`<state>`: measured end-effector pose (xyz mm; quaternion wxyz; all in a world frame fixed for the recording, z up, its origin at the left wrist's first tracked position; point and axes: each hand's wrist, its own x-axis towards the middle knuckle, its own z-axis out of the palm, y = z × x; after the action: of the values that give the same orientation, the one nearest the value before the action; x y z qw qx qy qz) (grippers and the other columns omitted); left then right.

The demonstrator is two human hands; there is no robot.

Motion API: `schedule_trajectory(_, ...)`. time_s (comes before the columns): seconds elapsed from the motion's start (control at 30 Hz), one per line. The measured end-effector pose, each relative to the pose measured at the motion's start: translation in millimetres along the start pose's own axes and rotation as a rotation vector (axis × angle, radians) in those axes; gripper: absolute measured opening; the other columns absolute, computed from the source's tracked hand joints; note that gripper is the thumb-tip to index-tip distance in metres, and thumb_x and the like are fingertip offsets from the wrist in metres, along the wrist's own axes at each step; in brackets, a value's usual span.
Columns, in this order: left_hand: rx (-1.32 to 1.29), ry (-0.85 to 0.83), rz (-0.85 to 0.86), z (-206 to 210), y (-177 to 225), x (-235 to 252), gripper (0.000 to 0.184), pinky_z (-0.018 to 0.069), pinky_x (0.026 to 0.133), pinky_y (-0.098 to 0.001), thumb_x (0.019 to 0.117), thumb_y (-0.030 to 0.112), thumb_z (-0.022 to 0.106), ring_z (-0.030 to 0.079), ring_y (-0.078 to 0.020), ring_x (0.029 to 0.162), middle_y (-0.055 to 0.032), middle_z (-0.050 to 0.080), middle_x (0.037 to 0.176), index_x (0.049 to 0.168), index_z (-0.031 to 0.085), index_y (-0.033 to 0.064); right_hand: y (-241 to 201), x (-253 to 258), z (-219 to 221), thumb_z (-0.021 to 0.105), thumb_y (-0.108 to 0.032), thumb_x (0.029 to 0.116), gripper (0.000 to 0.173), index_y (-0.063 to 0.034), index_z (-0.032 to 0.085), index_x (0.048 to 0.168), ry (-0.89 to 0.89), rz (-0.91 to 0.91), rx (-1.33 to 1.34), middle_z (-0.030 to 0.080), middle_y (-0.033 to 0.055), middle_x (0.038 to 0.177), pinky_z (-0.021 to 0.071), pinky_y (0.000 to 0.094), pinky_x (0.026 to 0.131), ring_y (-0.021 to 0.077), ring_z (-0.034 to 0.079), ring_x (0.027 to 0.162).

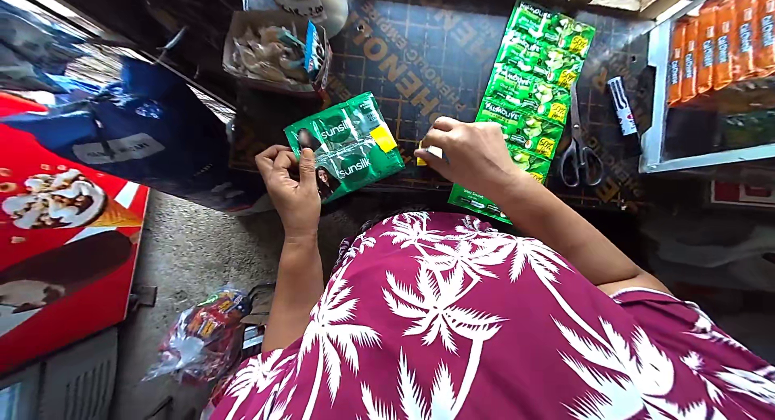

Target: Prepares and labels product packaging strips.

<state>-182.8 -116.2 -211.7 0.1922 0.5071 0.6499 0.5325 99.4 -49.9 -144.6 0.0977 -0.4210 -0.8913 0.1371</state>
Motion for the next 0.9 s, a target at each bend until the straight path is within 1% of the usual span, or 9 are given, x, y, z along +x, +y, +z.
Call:
schedule_trajectory(0.07, -0.003, 0.0, -0.005, 1, 0, 0, 0.026, 0.0462, 0.087, -0.0194, 0.1018, 0.024, 0.062, 0.052, -0.0088, 0.104, -0.0066, 0.05, 0.113, 0.083, 0.058, 0.0063, -3, 7, 9, 0.061, -0.024, 0.1021, 0.024, -0.0051, 0.073, 0.094, 0.138, -0.063, 0.058, 0.071, 0.0136, 0.095, 0.0543, 0.0496, 0.056, 0.032, 0.07, 0.074)
schedule_trajectory(0.13, -0.005, -0.004, -0.012, 0, 1, 0, 0.026, 0.0451, 0.088, -0.019, 0.1018, 0.024, 0.061, 0.051, -0.0085, 0.105, -0.0067, 0.05, 0.113, 0.082, 0.058, 0.0064, -8, 15, 16, 0.063, -0.02, 0.1015, 0.02, -0.0058, 0.074, 0.094, 0.197, -0.157, 0.093, 0.072, 0.0117, 0.099, 0.0576, 0.0447, 0.063, 0.0283, 0.072, 0.081)
schedule_trajectory(0.33, 0.106, 0.002, 0.015, 0, 4, 0, 0.029, 0.0457, 0.088, -0.0211, 0.1021, 0.025, 0.061, 0.052, -0.012, 0.103, -0.0104, 0.052, 0.113, 0.084, 0.059, 0.0029, -15, 36, 17, 0.06, -0.008, 0.1013, 0.016, -0.0039, 0.075, 0.1, 0.126, -0.318, 0.028, 0.071, 0.0131, 0.106, 0.0563, 0.0438, 0.07, 0.0321, 0.068, 0.091)
schedule_trajectory(0.4, 0.306, 0.041, 0.069, -3, 10, 0, 0.033, 0.05, 0.088, -0.0273, 0.1013, 0.029, 0.062, 0.058, -0.0199, 0.103, -0.0189, 0.055, 0.119, 0.097, 0.064, -0.0037, -14, 39, 14, 0.058, -0.003, 0.1002, 0.017, -0.0034, 0.075, 0.1, 0.08, -0.329, 0.006, 0.071, 0.0133, 0.108, 0.0561, 0.045, 0.074, 0.0329, 0.068, 0.095)
schedule_trajectory(0.47, 0.509, 0.093, 0.114, -6, 15, 0, 0.045, 0.0525, 0.093, -0.035, 0.0997, 0.038, 0.062, 0.06, -0.0277, 0.111, -0.0255, 0.054, 0.13, 0.113, 0.064, -0.0042, -14, 40, 11, 0.057, -0.001, 0.0999, 0.018, -0.0026, 0.074, 0.101, 0.042, -0.352, -0.028, 0.072, 0.0133, 0.109, 0.0554, 0.0452, 0.078, 0.0327, 0.068, 0.098)
schedule_trajectory(0.57, 0.563, 0.099, 0.244, -11, 21, 1, 0.054, 0.0402, 0.107, -0.0477, 0.0949, 0.046, 0.066, 0.051, -0.0402, 0.125, -0.0286, 0.055, 0.132, 0.12, 0.064, -0.0014, -13, 41, 10, 0.057, 0.0, 0.0999, 0.018, -0.0012, 0.074, 0.103, 0.018, -0.388, -0.039, 0.073, 0.0139, 0.11, 0.0547, 0.0453, 0.084, 0.0326, 0.069, 0.102)
schedule_trajectory(0.67, 0.443, -0.156, 0.432, -8, 36, -4, 0.048, 0.0403, 0.108, -0.0551, 0.0905, 0.046, 0.074, 0.054, -0.0422, 0.124, -0.0246, 0.062, 0.124, 0.112, 0.072, 0.0028, -10, 42, 13, 0.055, 0.002, 0.0999, 0.018, 0.0013, 0.073, 0.102, 0.04, -0.446, -0.034, 0.073, 0.0155, 0.108, 0.0546, 0.0447, 0.089, 0.0329, 0.07, 0.104)
schedule_trajectory(0.73, 0.396, -0.296, 0.576, 5, 37, -10, 0.036, 0.0406, 0.108, -0.0544, 0.0891, 0.042, 0.077, 0.057, -0.0386, 0.124, -0.0177, 0.068, 0.119, 0.105, 0.076, 0.0095, -10, 42, 16, 0.053, 0.005, 0.0994, 0.019, 0.0032, 0.072, 0.1, 0.09, -0.507, -0.051, 0.073, 0.0164, 0.106, 0.0557, 0.0434, 0.09, 0.0331, 0.07, 0.102)
schedule_trajectory(0.9, 0.452, -0.339, 0.724, 26, 27, -17, 0.032, 0.0423, 0.109, -0.0488, 0.0915, 0.036, 0.076, 0.061, -0.0335, 0.12, -0.0124, 0.069, 0.12, 0.116, 0.075, 0.015, -4, 42, 23, 0.052, 0.007, 0.0988, 0.018, 0.0061, 0.07, 0.098, 0.171, -0.654, -0.082, 0.072, 0.0191, 0.1, 0.0572, 0.0429, 0.088, 0.0347, 0.071, 0.097)
